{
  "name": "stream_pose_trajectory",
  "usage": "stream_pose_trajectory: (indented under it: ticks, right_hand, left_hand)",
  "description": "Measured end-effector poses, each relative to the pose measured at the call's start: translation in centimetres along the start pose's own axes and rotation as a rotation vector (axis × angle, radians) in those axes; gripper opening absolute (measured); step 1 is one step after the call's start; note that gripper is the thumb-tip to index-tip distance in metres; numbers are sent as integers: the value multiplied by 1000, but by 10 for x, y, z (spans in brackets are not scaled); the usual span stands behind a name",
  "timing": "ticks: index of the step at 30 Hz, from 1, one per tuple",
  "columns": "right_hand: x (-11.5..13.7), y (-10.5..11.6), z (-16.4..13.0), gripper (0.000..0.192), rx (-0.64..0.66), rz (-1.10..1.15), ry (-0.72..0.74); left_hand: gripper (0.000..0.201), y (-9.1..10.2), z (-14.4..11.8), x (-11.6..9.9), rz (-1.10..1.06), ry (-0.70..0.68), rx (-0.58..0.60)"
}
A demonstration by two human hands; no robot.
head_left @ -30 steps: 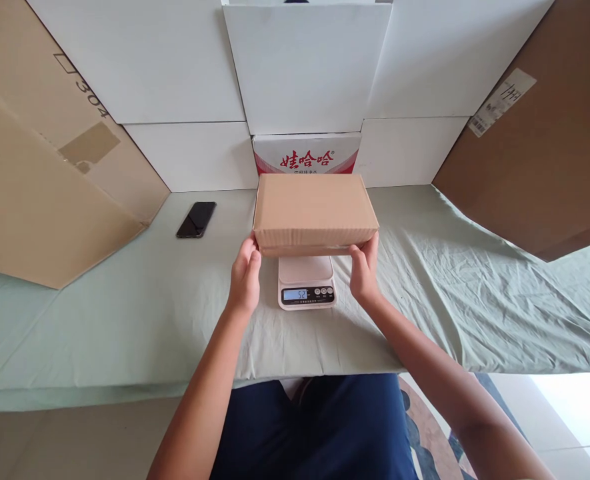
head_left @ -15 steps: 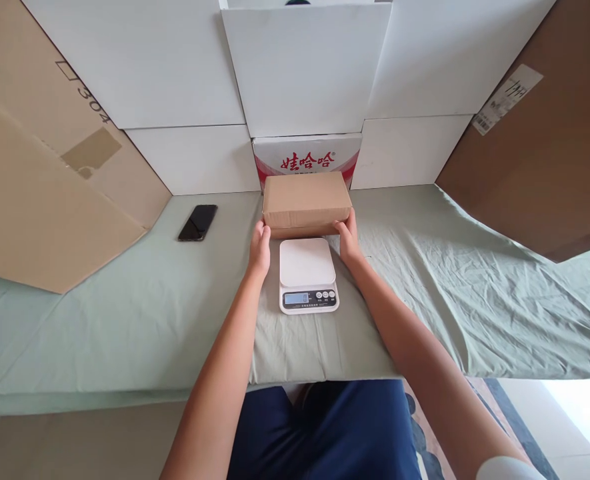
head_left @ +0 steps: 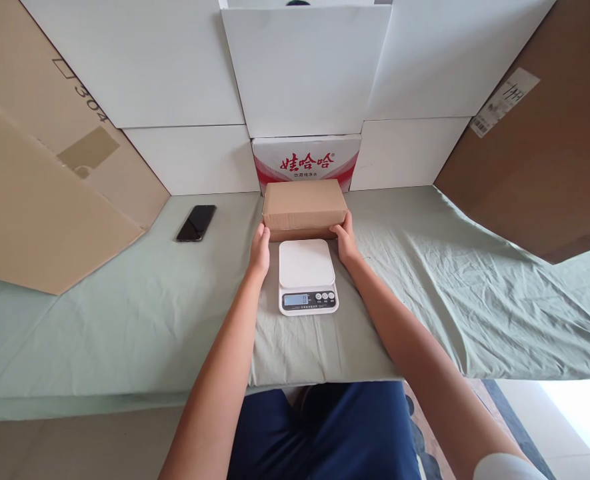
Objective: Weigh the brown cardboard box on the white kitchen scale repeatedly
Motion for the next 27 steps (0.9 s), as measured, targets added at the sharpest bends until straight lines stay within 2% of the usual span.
stream_pose_trajectory:
  ticks: [3,9,17,21,27]
  right_hand:
    - [2,1,-1,53,-62,13,-61]
    - [4,1,-1,54,-93,-15,-77]
    - [6,6,-3,55,-83,0,-53]
    - [6,5,-3,51,-56,8,-63]
    - [4,3,-1,61,-33,-3,-45]
  left_hand:
    - [55,-2,-1,-2,-11,-7,28]
    - [61,-3,-1,0,-9,24,43]
    - [65,7,3,5,-25,45,-10]
    - [64,5,1,4,-24,46,2]
    - [64,1,0,5,-31,59,20]
Point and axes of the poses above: each hand's wrist, its own z-axis towards the middle knuckle, its own y-axis out of the back of the hand, x = y × z, the point moved 5 cm from there along z, towards the middle knuckle, and after that the axes turned 13 degrees about y, right-handed, at the moved point
